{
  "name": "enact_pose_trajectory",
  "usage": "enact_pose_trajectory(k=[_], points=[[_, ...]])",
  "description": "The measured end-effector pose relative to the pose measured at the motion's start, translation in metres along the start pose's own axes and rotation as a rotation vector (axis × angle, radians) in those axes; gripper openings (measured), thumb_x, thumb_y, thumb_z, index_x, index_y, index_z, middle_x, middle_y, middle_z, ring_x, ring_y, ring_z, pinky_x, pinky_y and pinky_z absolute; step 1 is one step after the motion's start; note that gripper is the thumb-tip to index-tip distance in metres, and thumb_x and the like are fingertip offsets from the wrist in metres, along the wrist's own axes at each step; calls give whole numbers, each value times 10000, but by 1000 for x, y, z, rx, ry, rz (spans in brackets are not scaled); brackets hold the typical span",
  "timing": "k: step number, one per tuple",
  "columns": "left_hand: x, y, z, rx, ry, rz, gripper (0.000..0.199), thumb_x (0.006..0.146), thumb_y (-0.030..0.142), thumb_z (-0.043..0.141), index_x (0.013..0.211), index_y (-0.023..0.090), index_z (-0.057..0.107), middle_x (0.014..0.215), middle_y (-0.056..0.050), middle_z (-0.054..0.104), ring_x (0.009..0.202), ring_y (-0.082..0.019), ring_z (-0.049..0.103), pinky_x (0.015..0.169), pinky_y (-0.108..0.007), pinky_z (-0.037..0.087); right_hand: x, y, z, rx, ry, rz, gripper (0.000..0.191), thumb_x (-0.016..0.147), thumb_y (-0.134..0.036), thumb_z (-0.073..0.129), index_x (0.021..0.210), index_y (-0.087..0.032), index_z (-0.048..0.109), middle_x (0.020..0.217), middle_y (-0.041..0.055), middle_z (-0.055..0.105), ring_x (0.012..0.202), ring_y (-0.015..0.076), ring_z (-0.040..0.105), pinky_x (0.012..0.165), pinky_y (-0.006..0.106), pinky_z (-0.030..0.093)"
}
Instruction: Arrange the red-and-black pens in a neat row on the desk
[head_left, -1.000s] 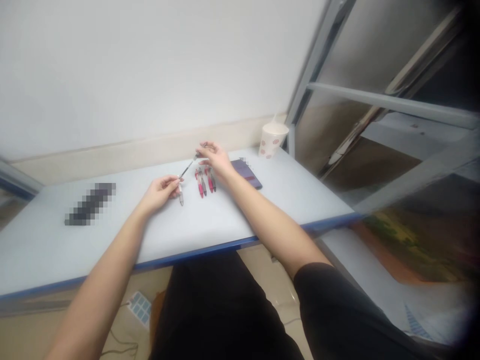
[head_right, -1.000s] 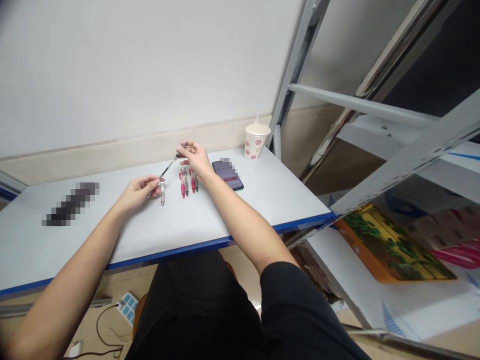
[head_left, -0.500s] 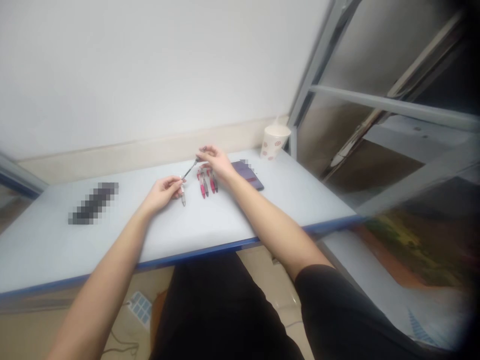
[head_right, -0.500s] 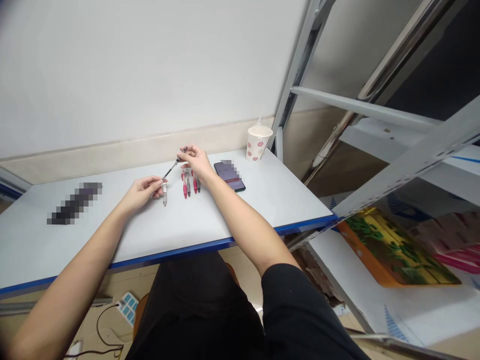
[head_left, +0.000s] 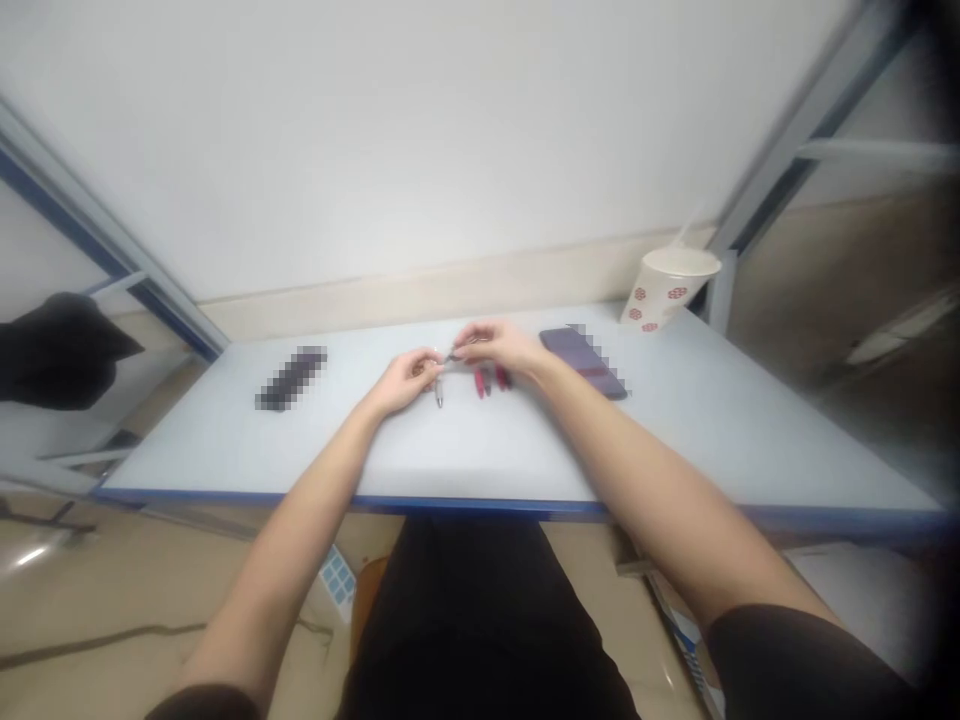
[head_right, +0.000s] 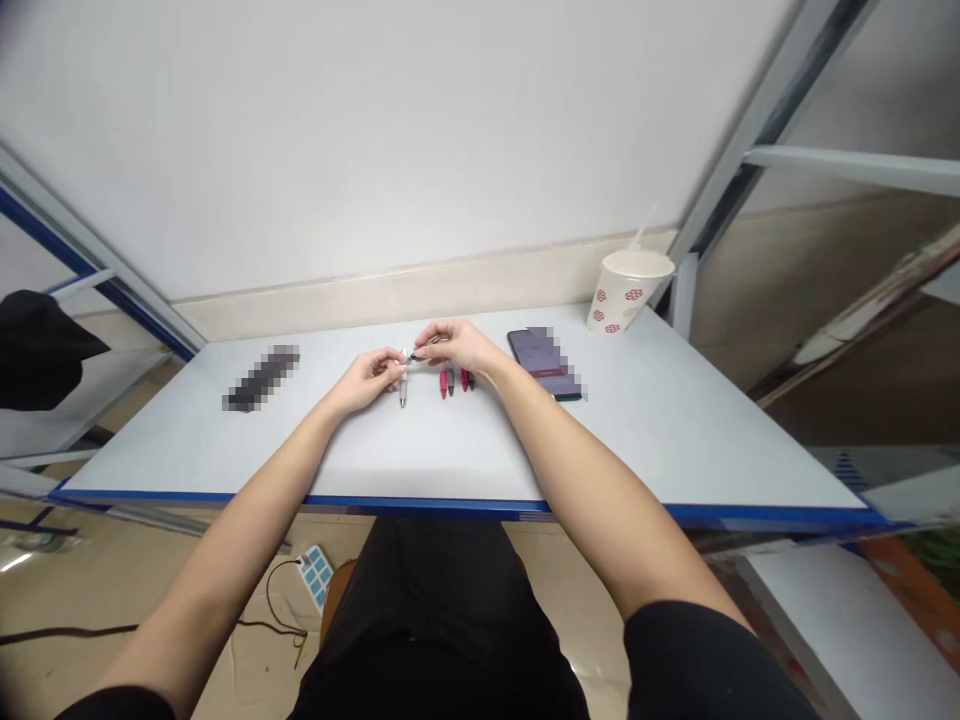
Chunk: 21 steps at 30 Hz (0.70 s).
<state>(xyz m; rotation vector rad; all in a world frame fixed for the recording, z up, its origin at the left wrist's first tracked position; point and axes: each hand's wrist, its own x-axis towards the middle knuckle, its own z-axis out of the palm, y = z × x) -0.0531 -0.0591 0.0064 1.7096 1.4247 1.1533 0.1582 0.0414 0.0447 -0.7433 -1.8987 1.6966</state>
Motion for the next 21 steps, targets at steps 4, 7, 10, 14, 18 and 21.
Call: enact_pose_trajectory(k=[4, 7, 10, 14, 18, 21], points=[[-4, 2, -1, 155, -6, 51, 311, 945, 429, 644, 1096, 161, 684, 746, -17, 651, 707, -177, 629, 736, -312, 495, 1, 1, 6, -110, 3, -1, 229, 902, -292, 779, 1030, -156, 647, 724, 29, 697, 416, 106, 601, 310, 182, 344], [-5, 7, -2, 270, 44, 123, 288, 944, 391, 644, 1114, 169, 714, 749, 0, 624, 693, -161, 564, 729, -295, 463, 1, 2, 12, -171, -4, -8, 182, 1000, -334, 656, 1013, -156, 623, 616, -10, 627, 395, 104, 587, 306, 172, 327], [-6, 12, -3, 332, 42, 161, 279, 960, 352, 625, 1150, 174, 724, 748, 10, 595, 696, -154, 527, 742, -286, 443, 0, 1, 13, -285, -4, -6, 247, 1038, -402, 585, 1030, -160, 631, 550, -19, 586, 389, 123, 592, 301, 179, 322], [-7, 15, -3, 367, 16, 166, 304, 993, 317, 573, 1235, 191, 705, 736, 13, 581, 685, -158, 516, 748, -283, 427, -4, -3, 10, -433, -71, -65, 261, 972, -401, 696, 1099, -178, 655, 727, 25, 703, 406, 124, 617, 312, 200, 364], [-7, 14, -2, 379, 1, 161, 297, 999, 324, 562, 1226, 188, 697, 727, 12, 581, 669, -163, 512, 723, -280, 414, -8, -8, 10, -462, -43, -84, 186, 959, -325, 718, 1027, -161, 664, 804, 47, 727, 392, 102, 596, 319, 207, 357], [-6, 13, -2, 387, -6, 148, 278, 997, 341, 569, 1193, 190, 695, 722, 17, 576, 665, -162, 515, 709, -277, 407, -10, -12, 14, -488, -37, -47, 247, 998, -368, 671, 897, -143, 645, 649, 30, 671, 363, 98, 560, 334, 208, 353]])
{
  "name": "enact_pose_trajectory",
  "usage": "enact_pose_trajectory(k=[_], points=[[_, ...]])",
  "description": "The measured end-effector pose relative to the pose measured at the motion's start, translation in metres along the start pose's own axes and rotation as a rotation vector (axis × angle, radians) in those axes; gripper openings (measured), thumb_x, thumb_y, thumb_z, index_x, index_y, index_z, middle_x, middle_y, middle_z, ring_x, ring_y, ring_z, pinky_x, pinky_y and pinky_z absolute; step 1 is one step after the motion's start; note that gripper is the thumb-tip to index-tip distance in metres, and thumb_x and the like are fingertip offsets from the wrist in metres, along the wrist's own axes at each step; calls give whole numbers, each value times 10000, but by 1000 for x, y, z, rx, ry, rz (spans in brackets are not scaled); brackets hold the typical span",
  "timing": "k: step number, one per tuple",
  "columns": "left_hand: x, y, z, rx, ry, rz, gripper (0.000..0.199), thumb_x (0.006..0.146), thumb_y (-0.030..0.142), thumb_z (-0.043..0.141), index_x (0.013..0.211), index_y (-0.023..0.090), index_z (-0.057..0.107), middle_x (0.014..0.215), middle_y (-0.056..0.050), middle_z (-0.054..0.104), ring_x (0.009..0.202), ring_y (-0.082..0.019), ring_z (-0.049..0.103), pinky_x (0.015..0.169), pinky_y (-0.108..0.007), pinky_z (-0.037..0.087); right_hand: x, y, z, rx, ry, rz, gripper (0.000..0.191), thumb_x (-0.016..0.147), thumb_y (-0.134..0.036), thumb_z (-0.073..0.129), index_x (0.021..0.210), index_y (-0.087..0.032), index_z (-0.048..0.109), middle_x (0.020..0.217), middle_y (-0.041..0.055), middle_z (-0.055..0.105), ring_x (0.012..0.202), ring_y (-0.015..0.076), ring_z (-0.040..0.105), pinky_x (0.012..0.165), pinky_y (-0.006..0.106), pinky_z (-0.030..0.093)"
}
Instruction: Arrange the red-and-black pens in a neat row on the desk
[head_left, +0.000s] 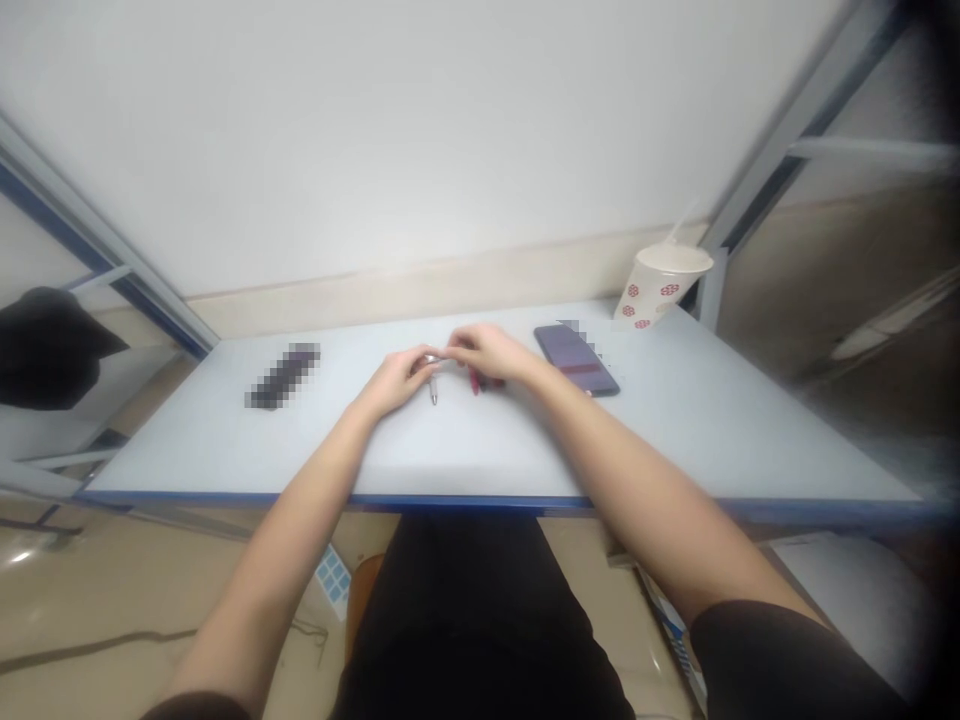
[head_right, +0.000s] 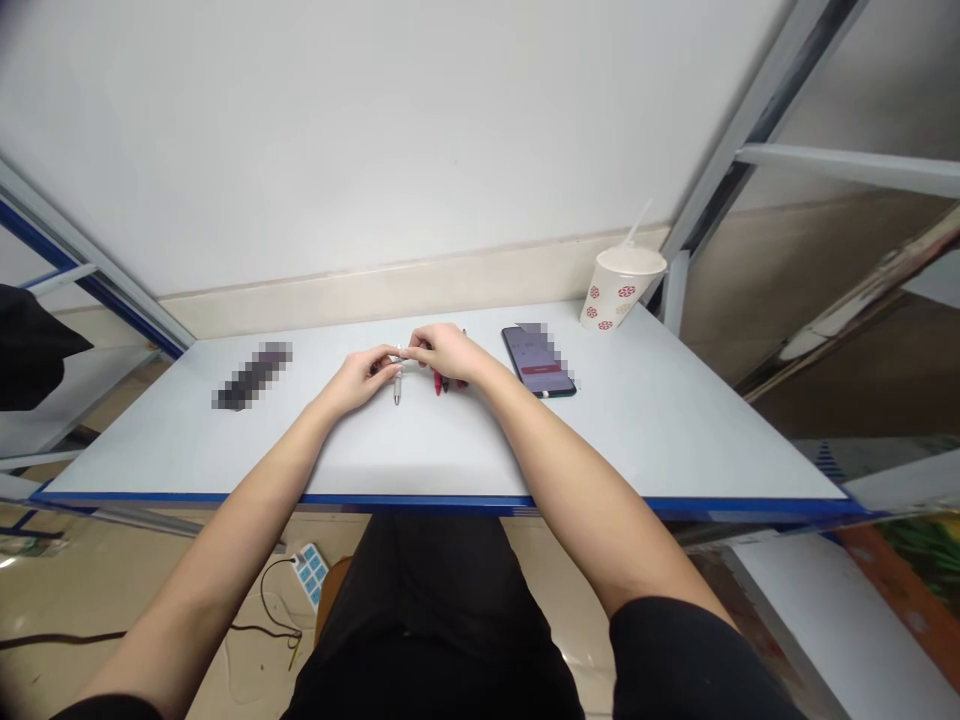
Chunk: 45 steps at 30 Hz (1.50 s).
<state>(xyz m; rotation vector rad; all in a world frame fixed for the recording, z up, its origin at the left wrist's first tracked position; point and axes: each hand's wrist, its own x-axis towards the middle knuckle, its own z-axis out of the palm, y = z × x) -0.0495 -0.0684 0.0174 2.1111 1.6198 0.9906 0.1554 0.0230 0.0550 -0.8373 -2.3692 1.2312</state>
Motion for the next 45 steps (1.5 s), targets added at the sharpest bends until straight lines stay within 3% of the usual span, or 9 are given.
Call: enact_pose_trajectory(k=[7, 13, 16, 19, 23, 28, 34, 39, 45], points=[[0, 1, 0, -12, -2, 16, 272, 991, 348, 593, 1181, 196, 715, 778, -7, 639, 675, -161, 505, 711, -286, 406, 1, -4, -2, -66, -66, 78, 413, 1061, -395, 539, 753, -135, 625, 519, 38, 629, 314, 82, 461, 371, 217, 379], [1, 1, -1, 3, 46, 39, 277, 989, 336, 581, 1195, 197, 704, 742, 15, 596, 673, -157, 510, 729, -281, 421, -1, -2, -6, 25, -60, -2, 246, 945, -343, 745, 1086, -174, 636, 629, -3, 680, 413, 111, 590, 374, 184, 370], [1, -1, -1, 10, 31, 28, 289, 987, 357, 590, 1188, 191, 716, 736, 10, 609, 674, -160, 524, 737, -284, 426, -1, -2, -6, -16, -47, -2, 198, 968, -328, 711, 915, -149, 645, 591, 4, 650, 387, 96, 565, 365, 183, 360], [1, -4, -1, 18, 31, 25, 311, 986, 376, 594, 1207, 200, 725, 758, 0, 635, 689, -166, 541, 746, -288, 436, 0, 0, -4, -26, -66, 31, 387, 1040, -424, 583, 782, -138, 617, 590, 41, 652, 374, 98, 560, 359, 199, 387], [2, -6, 0, 29, 56, 23, 302, 978, 375, 605, 1189, 202, 737, 769, -6, 649, 693, -167, 553, 742, -286, 445, 3, 5, -5, 15, -63, -28, 242, 935, -366, 752, 1014, -168, 636, 682, 9, 691, 405, 115, 604, 341, 195, 375], [2, -6, 1, 28, 132, 44, 277, 962, 351, 631, 1158, 200, 756, 778, -10, 659, 697, -165, 551, 751, -293, 453, 1, 1, -8, 34, -27, 5, 373, 1039, -439, 589, 825, -137, 633, 641, 53, 677, 371, 113, 565, 356, 221, 378], [3, -7, 1, 21, 185, 30, 273, 959, 364, 639, 1138, 186, 742, 735, 10, 591, 682, -159, 520, 743, -288, 440, -6, -8, -22, 174, 156, -84, 182, 953, -289, 729, 1033, -148, 645, 694, 24, 696, 501, 109, 626, 487, 197, 461], [2, -4, 0, 29, 191, 16, 280, 959, 386, 635, 1136, 198, 745, 768, -5, 626, 712, -172, 547, 762, -296, 453, -6, -5, -19, 297, 45, -76, 195, 935, -234, 718, 1090, -131, 661, 669, 7, 643, 480, 113, 618, 427, 197, 445], [2, -6, 1, 42, 164, 33, 292, 963, 388, 641, 1153, 203, 764, 795, -16, 666, 716, -172, 564, 770, -298, 459, 0, -2, -12, 197, 89, -20, 202, 1030, -330, 608, 1089, -140, 647, 623, -2, 621, 418, 101, 577, 391, 187, 396]])
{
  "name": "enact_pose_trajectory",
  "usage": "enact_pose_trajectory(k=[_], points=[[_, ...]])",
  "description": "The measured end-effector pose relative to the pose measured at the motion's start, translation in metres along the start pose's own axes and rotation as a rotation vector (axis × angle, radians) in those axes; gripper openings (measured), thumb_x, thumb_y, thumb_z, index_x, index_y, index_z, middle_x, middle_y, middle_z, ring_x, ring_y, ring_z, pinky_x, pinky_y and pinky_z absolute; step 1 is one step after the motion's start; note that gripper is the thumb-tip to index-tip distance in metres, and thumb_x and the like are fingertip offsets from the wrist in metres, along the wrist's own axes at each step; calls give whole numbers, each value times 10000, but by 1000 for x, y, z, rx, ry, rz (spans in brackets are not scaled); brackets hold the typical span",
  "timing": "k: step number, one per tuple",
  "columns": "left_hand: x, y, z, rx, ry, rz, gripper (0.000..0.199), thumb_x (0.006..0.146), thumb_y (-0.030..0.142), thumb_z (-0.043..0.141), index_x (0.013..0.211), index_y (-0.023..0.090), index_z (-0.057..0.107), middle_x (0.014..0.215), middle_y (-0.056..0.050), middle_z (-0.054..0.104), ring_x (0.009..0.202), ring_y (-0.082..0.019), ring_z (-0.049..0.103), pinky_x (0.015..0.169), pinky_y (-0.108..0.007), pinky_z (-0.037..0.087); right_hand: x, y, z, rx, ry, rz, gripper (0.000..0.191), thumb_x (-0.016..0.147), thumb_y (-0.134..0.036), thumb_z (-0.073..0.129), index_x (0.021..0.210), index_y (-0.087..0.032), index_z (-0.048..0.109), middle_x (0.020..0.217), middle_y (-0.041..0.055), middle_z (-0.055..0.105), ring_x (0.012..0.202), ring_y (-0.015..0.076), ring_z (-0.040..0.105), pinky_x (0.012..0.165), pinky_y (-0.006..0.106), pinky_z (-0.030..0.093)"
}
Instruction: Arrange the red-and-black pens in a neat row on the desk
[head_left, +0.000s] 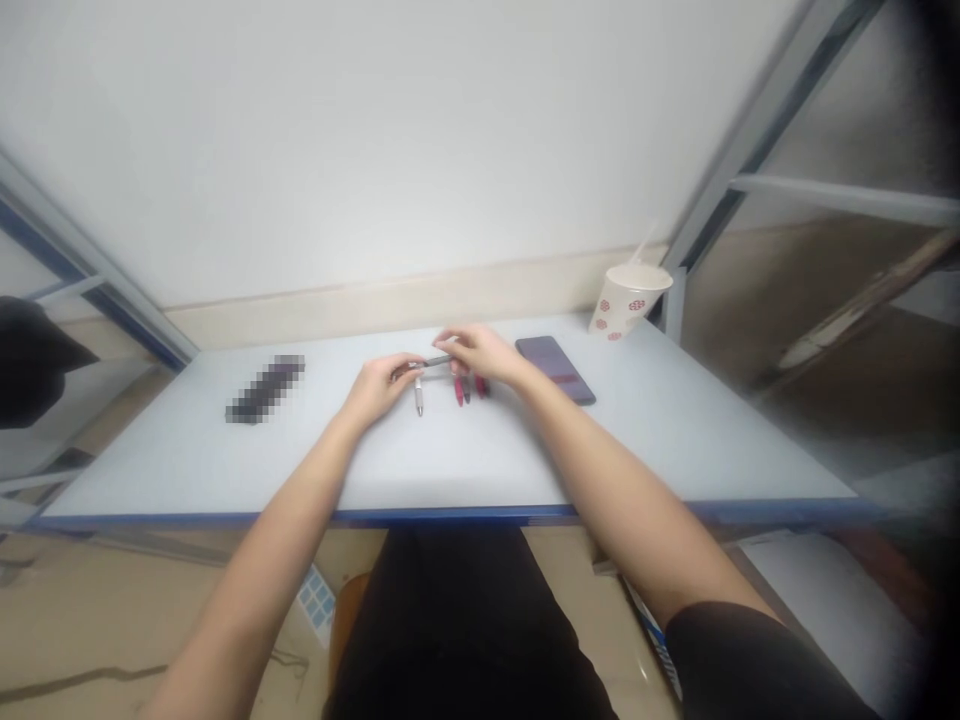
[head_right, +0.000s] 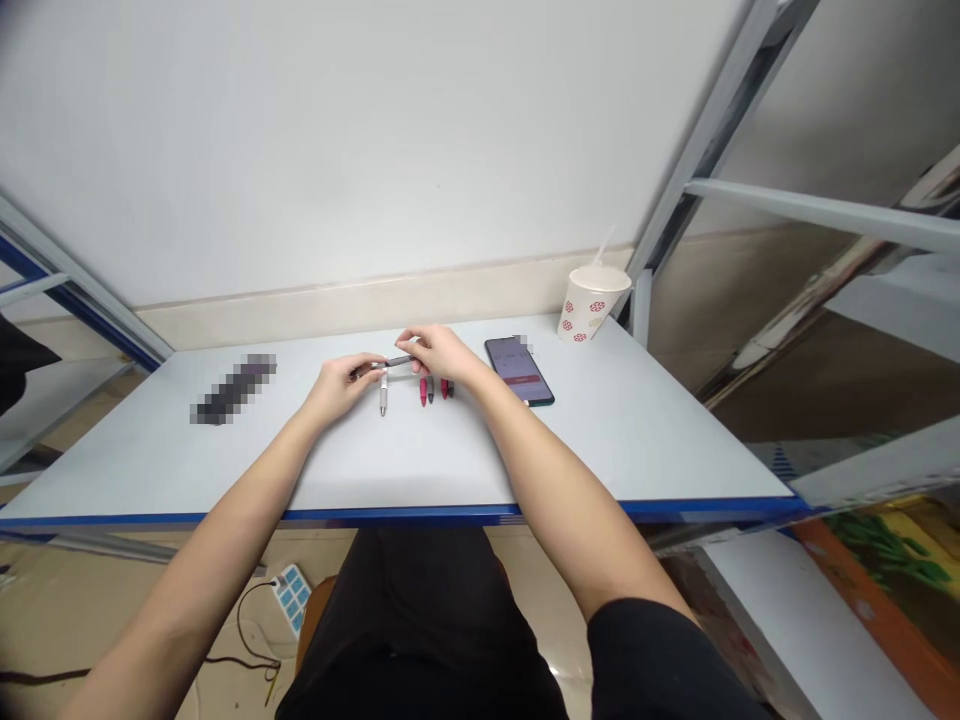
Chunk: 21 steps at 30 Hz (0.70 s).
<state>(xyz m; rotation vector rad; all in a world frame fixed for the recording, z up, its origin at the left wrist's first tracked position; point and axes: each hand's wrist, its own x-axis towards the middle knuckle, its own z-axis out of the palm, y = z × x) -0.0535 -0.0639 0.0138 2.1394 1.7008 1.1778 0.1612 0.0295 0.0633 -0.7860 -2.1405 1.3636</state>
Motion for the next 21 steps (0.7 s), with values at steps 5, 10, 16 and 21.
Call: enact_pose_trajectory(k=[5, 10, 16, 21], points=[[1, 1, -1, 15, 59, -15, 286, 957, 395, 657, 1138, 204, 768, 735, 2, 638, 681, -161, 542, 737, -288, 458, -2, -2, -3, -69, -59, -35, 198, 944, -306, 722, 1010, -130, 658, 739, 26, 678, 446, 91, 577, 448, 208, 430], [4, -1, -19, -36, 186, -21, 317, 935, 392, 677, 1171, 194, 750, 1117, -92, 742, 865, -183, 628, 782, -290, 481, 0, 1, -5, -3, 79, -137, 209, 916, -336, 707, 910, -137, 644, 740, 36, 659, 563, 112, 584, 505, 213, 436], [9, -9, -27, -392, 238, -219, 352, 893, 485, 708, 1016, 162, 778, 896, -89, 750, 790, -181, 653, 764, -295, 489, 7, 6, -9, 105, 208, -214, 207, 834, -327, 726, 918, -153, 653, 801, 30, 645, 681, 123, 552, 576, 228, 434], [13, -6, -16, -754, 342, -410, 407, 699, 452, 895, 894, 128, 744, 798, -52, 719, 663, -118, 602, 722, -275, 496, 10, 8, -7, 125, 207, -261, 203, 776, -290, 746, 887, -149, 650, 831, 22, 641, 724, 121, 564, 637, 238, 440]])
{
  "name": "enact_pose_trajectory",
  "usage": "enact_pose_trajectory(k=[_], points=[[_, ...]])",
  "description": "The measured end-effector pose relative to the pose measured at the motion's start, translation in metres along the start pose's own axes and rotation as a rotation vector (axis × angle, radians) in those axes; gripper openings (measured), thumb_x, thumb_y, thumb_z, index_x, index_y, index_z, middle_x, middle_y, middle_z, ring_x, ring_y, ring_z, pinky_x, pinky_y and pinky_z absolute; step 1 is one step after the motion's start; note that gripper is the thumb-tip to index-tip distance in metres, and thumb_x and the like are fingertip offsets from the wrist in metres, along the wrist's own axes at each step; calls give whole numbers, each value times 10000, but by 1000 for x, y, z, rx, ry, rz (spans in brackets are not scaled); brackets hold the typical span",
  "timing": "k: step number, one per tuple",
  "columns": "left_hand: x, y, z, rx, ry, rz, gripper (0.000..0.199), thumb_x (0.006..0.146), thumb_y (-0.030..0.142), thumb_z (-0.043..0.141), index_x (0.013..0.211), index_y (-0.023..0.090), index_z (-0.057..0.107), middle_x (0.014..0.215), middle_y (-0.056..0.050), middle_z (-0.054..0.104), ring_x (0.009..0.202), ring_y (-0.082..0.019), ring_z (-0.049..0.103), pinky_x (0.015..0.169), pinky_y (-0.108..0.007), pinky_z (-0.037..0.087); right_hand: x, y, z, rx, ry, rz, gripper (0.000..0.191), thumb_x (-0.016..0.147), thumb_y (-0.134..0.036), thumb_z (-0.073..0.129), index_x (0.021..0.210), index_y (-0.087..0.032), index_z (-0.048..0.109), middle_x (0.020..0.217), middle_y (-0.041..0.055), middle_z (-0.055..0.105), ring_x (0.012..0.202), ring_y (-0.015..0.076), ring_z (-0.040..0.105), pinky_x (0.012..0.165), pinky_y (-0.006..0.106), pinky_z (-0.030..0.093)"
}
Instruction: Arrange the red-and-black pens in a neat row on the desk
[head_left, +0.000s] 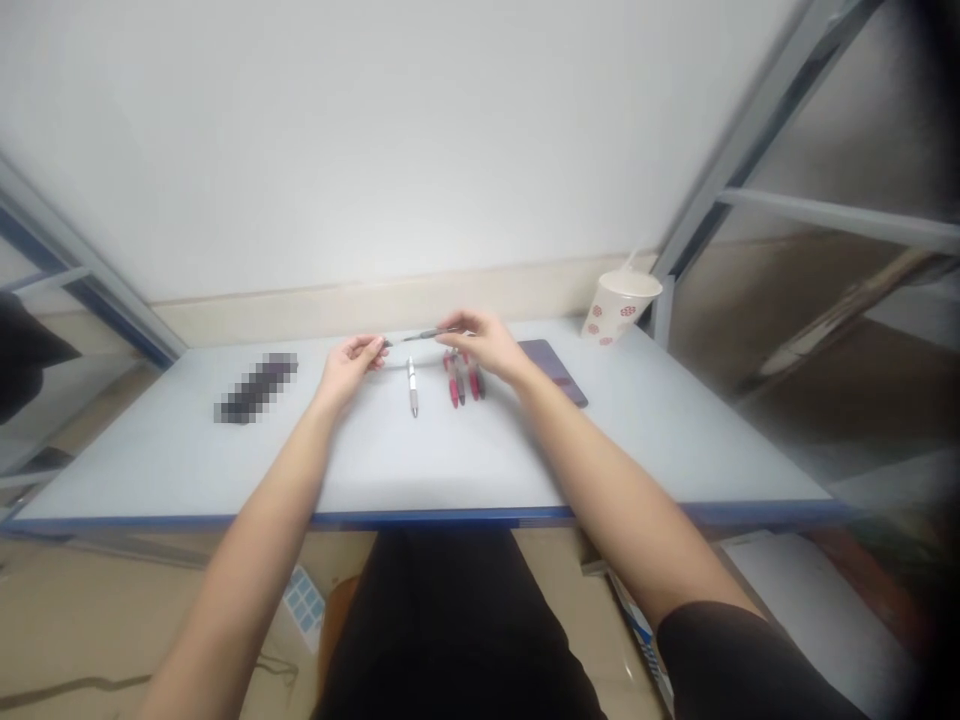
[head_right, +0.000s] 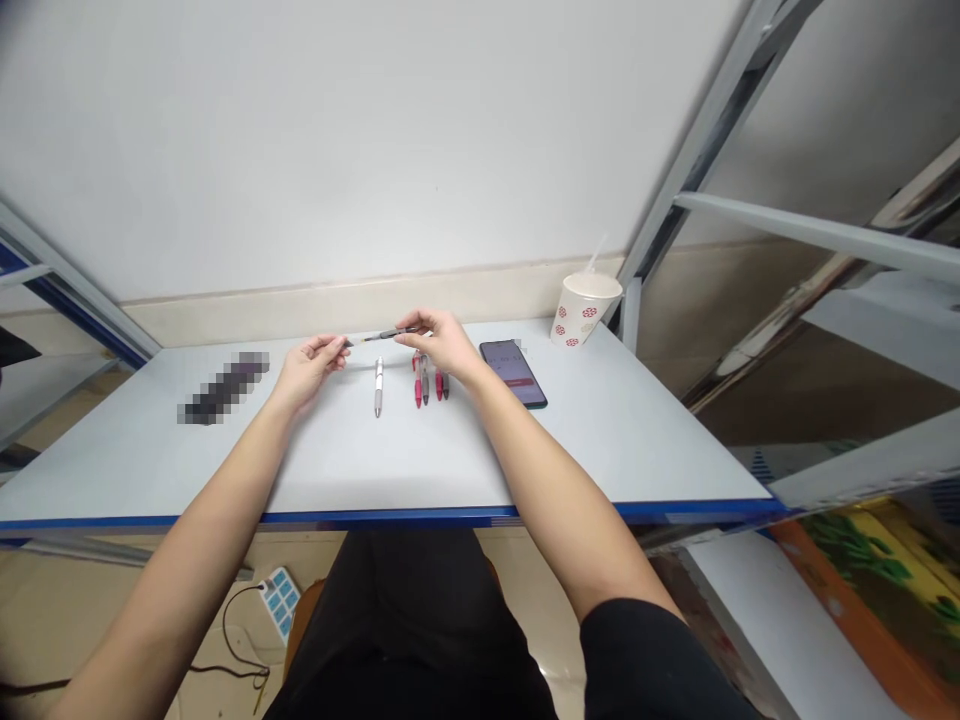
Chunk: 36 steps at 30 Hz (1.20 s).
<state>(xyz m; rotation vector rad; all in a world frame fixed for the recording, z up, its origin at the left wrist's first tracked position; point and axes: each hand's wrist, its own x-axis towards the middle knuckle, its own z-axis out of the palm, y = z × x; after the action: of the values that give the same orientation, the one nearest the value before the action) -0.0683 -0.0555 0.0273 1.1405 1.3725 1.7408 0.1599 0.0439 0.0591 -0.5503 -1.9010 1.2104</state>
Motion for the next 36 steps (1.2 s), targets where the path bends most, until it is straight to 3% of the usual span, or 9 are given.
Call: enact_pose_trajectory(k=[4, 8, 13, 20, 24, 27, 29, 32, 36], points=[[-1, 0, 9, -143, 128, -8, 435, 566, 356, 963, 866, 127, 746, 819, -35, 721, 717, -114, 625, 776, -275, 511, -1, -4, -4, 6, -23, 52, 251, 768, -306, 777, 913, -148, 646, 837, 27, 648, 665, 111, 555, 574, 222, 422], [-2, 1, 13, -128, 140, 87, 407, 573, 350, 949, 866, 135, 766, 787, -33, 724, 715, -130, 636, 778, -298, 518, -3, -9, -6, -43, -61, 152, 232, 905, -333, 713, 822, -147, 603, 714, 13, 619, 567, 87, 526, 544, 206, 413], [-6, 7, 14, -64, 143, 176, 371, 583, 364, 936, 843, 146, 786, 753, -36, 726, 687, -143, 643, 745, -313, 528, -6, -11, -2, -66, -185, 303, 523, 1049, -544, 499, 671, -183, 469, 530, -7, 492, 424, 101, 482, 444, 228, 380], [-6, 10, 9, -27, 152, 195, 370, 610, 347, 944, 888, 145, 807, 704, -13, 694, 611, -125, 616, 686, -299, 517, -5, -5, 2, -18, -118, 164, 270, 980, -396, 658, 869, -162, 583, 726, 18, 635, 507, 77, 521, 466, 192, 408], [-4, 8, 4, -171, 92, 29, 383, 626, 319, 952, 937, 157, 797, 843, -31, 732, 764, -137, 680, 840, -302, 546, -4, 2, 10, -88, -110, 131, 311, 981, -410, 648, 818, -155, 577, 691, 5, 591, 520, 75, 513, 486, 189, 413], [-4, 8, 2, -295, -28, -163, 306, 679, 313, 936, 883, 153, 773, 957, -69, 760, 938, -167, 713, 949, -311, 538, -9, -2, 19, -153, -168, 155, 306, 1005, -449, 596, 887, -168, 585, 662, -22, 532, 456, 82, 498, 421, 197, 337], [-6, 8, 2, -325, -60, -198, 258, 734, 298, 909, 889, 153, 762, 975, -70, 763, 966, -162, 715, 970, -304, 536, -13, -6, 24, -220, -201, 181, 317, 1025, -459, 544, 891, -173, 577, 640, -31, 501, 424, 84, 475, 411, 204, 292], [-6, 6, 3, -338, -50, -219, 174, 806, 240, 854, 910, 144, 752, 966, -67, 759, 934, -147, 720, 951, -296, 550, -17, -10, 32, -317, -200, 150, 328, 1036, -438, 510, 887, -162, 605, 646, -17, 515, 478, 95, 478, 479, 215, 313], [-4, 1, 4, -325, 67, -218, 96, 859, 197, 800, 889, 140, 730, 945, -75, 756, 887, -137, 723, 946, -300, 564, -15, -4, 41, -386, -194, 60, 301, 1005, -429, 582, 902, -154, 646, 753, 23, 622, 666, 138, 540, 635, 235, 369]])
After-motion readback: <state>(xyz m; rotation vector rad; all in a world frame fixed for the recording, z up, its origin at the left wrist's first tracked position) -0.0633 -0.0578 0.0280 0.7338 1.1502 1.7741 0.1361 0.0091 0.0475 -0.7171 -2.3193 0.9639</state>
